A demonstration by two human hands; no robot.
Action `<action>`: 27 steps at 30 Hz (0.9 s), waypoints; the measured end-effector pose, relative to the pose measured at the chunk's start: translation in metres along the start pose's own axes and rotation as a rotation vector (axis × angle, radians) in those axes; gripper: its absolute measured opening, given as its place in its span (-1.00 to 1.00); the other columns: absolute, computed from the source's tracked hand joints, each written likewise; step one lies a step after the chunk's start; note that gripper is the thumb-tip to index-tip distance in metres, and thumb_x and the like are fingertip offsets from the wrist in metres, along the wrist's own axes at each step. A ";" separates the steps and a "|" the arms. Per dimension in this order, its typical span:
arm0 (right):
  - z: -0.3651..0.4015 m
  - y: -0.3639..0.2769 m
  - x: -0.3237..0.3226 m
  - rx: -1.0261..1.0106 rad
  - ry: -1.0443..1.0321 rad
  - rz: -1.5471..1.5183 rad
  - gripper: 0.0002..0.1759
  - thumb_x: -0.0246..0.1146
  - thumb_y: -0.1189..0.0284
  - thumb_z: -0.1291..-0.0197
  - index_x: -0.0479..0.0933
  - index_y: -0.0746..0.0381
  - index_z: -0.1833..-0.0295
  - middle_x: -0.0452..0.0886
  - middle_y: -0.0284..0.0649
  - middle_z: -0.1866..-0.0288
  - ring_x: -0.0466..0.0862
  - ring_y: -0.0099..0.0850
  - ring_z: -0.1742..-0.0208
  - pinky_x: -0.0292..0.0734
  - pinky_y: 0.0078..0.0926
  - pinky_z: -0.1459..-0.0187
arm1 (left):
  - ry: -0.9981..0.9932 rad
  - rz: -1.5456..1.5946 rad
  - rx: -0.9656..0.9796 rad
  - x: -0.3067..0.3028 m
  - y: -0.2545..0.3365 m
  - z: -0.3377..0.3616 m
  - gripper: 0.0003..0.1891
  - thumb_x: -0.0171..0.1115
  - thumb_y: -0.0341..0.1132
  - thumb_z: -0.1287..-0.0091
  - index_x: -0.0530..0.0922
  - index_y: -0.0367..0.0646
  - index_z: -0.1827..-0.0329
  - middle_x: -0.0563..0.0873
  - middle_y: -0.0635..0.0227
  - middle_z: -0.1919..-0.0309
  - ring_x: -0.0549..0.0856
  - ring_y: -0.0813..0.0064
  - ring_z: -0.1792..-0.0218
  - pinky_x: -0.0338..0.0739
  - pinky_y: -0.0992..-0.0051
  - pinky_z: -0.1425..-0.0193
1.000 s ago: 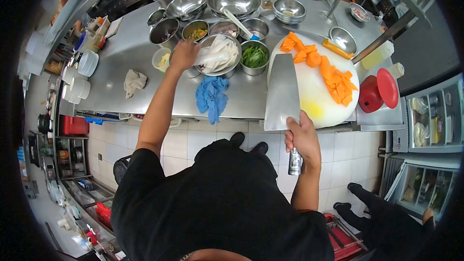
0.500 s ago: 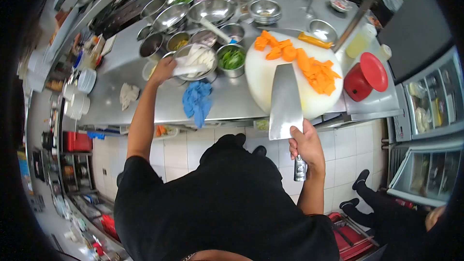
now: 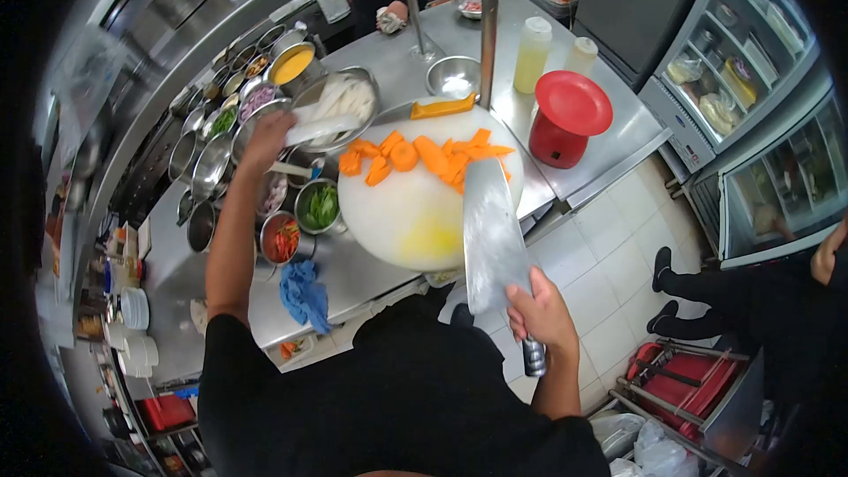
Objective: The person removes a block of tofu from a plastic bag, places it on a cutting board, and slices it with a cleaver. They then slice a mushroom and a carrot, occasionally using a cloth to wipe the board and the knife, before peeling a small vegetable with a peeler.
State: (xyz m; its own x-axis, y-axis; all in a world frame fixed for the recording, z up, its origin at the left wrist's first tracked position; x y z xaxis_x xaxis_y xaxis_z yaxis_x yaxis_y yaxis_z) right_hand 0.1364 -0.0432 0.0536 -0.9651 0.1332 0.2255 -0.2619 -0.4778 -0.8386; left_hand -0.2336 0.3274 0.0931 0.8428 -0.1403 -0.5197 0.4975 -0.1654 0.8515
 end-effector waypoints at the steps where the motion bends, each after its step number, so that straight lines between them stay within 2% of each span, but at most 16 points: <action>1: 0.004 0.002 -0.006 0.012 0.053 -0.014 -0.76 0.13 0.36 -0.43 0.32 0.25 -0.07 0.30 -0.40 0.64 0.31 -0.61 0.76 0.33 -0.56 0.70 | -0.020 -0.047 0.116 0.022 0.011 -0.027 -0.69 0.15 -0.19 -0.36 0.67 -0.32 0.24 0.66 0.33 0.47 0.55 0.54 0.45 0.43 0.44 0.34; 4: 0.015 0.007 -0.015 0.002 0.167 -0.079 -0.74 0.15 0.35 -0.42 0.32 0.25 -0.05 0.30 -0.38 0.64 0.30 -0.60 0.76 0.33 -0.56 0.70 | -0.034 0.166 0.014 0.100 0.002 -0.121 -0.67 0.14 -0.18 -0.31 0.66 -0.33 0.31 0.68 0.23 0.53 0.62 0.44 0.51 0.46 0.39 0.40; 7: 0.024 0.012 -0.018 -0.008 0.283 -0.176 -0.73 0.18 0.34 -0.41 0.32 0.26 -0.03 0.31 -0.36 0.64 0.30 -0.58 0.76 0.34 -0.55 0.70 | -0.058 0.121 0.064 0.170 0.005 -0.197 -0.67 0.14 -0.19 -0.27 0.65 -0.36 0.34 0.68 0.16 0.56 0.62 0.39 0.57 0.46 0.41 0.44; 13: 0.036 0.032 -0.019 0.005 0.480 -0.318 -0.69 0.21 0.33 -0.40 0.29 0.27 -0.01 0.32 -0.34 0.66 0.32 -0.55 0.78 0.37 -0.52 0.69 | -0.073 0.157 0.005 0.291 -0.028 -0.328 -0.64 0.17 -0.22 -0.18 0.66 -0.46 0.34 0.72 -0.02 0.48 0.73 0.22 0.48 0.56 0.28 0.37; 14: 0.035 0.035 -0.018 0.001 0.494 -0.350 -0.69 0.22 0.33 -0.40 0.28 0.27 0.00 0.31 -0.34 0.66 0.32 -0.55 0.78 0.37 -0.51 0.69 | 0.013 0.139 -0.054 0.312 -0.047 -0.355 -0.64 0.20 -0.24 -0.15 0.67 -0.48 0.31 0.73 -0.06 0.43 0.76 0.18 0.44 0.60 0.27 0.32; 15: 0.036 0.036 -0.017 0.005 0.513 -0.365 -0.69 0.22 0.33 -0.39 0.27 0.27 0.01 0.31 -0.33 0.67 0.31 -0.54 0.79 0.38 -0.50 0.70 | 0.099 0.120 -0.118 0.321 -0.046 -0.360 -0.64 0.24 -0.25 -0.12 0.68 -0.50 0.29 0.74 -0.11 0.39 0.78 0.14 0.40 0.63 0.26 0.26; 16: 0.036 0.035 -0.017 -0.001 0.522 -0.361 -0.69 0.22 0.33 -0.39 0.27 0.27 0.01 0.31 -0.33 0.67 0.31 -0.54 0.79 0.38 -0.50 0.70 | 0.095 0.130 -0.114 0.330 -0.044 -0.365 -0.64 0.24 -0.25 -0.12 0.68 -0.50 0.29 0.74 -0.11 0.39 0.78 0.14 0.40 0.63 0.26 0.26; 18: 0.036 0.036 -0.015 0.005 0.553 -0.371 -0.68 0.23 0.33 -0.39 0.27 0.27 0.01 0.31 -0.32 0.67 0.31 -0.54 0.79 0.38 -0.50 0.70 | 0.166 0.118 -0.274 0.342 -0.037 -0.360 -0.63 0.31 -0.29 -0.10 0.67 -0.53 0.22 0.74 -0.09 0.33 0.80 0.17 0.36 0.66 0.29 0.29; 19: 0.037 0.039 -0.015 0.003 0.567 -0.373 -0.67 0.24 0.32 -0.38 0.27 0.27 0.02 0.31 -0.32 0.67 0.31 -0.55 0.79 0.36 -0.50 0.70 | 0.100 0.179 -0.324 0.328 0.002 -0.326 -0.68 0.30 -0.38 -0.14 0.67 -0.53 0.17 0.75 0.00 0.32 0.80 0.24 0.32 0.65 0.29 0.41; 22: 0.035 0.040 -0.014 -0.003 0.596 -0.365 -0.67 0.24 0.32 -0.39 0.27 0.28 0.01 0.31 -0.32 0.67 0.31 -0.55 0.79 0.34 -0.51 0.71 | 0.101 0.362 -0.405 0.350 -0.018 -0.338 -0.72 0.28 -0.41 -0.16 0.67 -0.50 0.16 0.75 0.06 0.34 0.80 0.28 0.34 0.63 0.30 0.49; 25: 0.032 0.039 -0.014 0.023 0.588 -0.338 -0.68 0.21 0.30 -0.41 0.28 0.27 -0.01 0.30 -0.34 0.68 0.29 -0.55 0.79 0.32 -0.53 0.72 | 0.044 0.299 -0.469 0.357 -0.038 -0.350 -0.73 0.28 -0.39 -0.17 0.68 -0.46 0.17 0.75 0.06 0.36 0.79 0.28 0.36 0.64 0.29 0.46; 26: 0.031 0.037 -0.013 0.039 0.564 -0.324 -0.68 0.21 0.30 -0.41 0.28 0.27 -0.01 0.30 -0.34 0.68 0.29 -0.55 0.79 0.32 -0.53 0.72 | 0.004 0.111 -0.378 0.356 -0.049 -0.361 -0.74 0.31 -0.37 -0.14 0.67 -0.45 0.24 0.75 0.00 0.36 0.78 0.24 0.38 0.64 0.25 0.40; 27: 0.027 0.033 -0.012 0.031 0.574 -0.332 -0.70 0.19 0.29 -0.42 0.28 0.24 0.00 0.28 -0.35 0.69 0.28 -0.55 0.80 0.31 -0.54 0.73 | 0.175 0.028 -0.221 0.370 -0.075 -0.384 -0.74 0.31 -0.36 -0.11 0.66 -0.46 0.27 0.76 -0.07 0.34 0.78 0.14 0.35 0.63 0.21 0.31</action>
State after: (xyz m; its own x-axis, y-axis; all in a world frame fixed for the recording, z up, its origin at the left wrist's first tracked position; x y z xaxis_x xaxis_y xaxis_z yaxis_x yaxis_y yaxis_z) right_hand 0.1394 -0.0845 0.0366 -0.6801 0.7148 0.1627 -0.5533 -0.3549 -0.7536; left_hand 0.1201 0.6624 -0.1363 0.8699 0.0321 -0.4922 0.4901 0.0556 0.8699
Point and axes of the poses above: each hand's wrist, its own z-axis away from the middle knuckle, its own x-axis out of the palm, y = z × x, the point moved 3 cm from there along -z, towards the middle knuckle
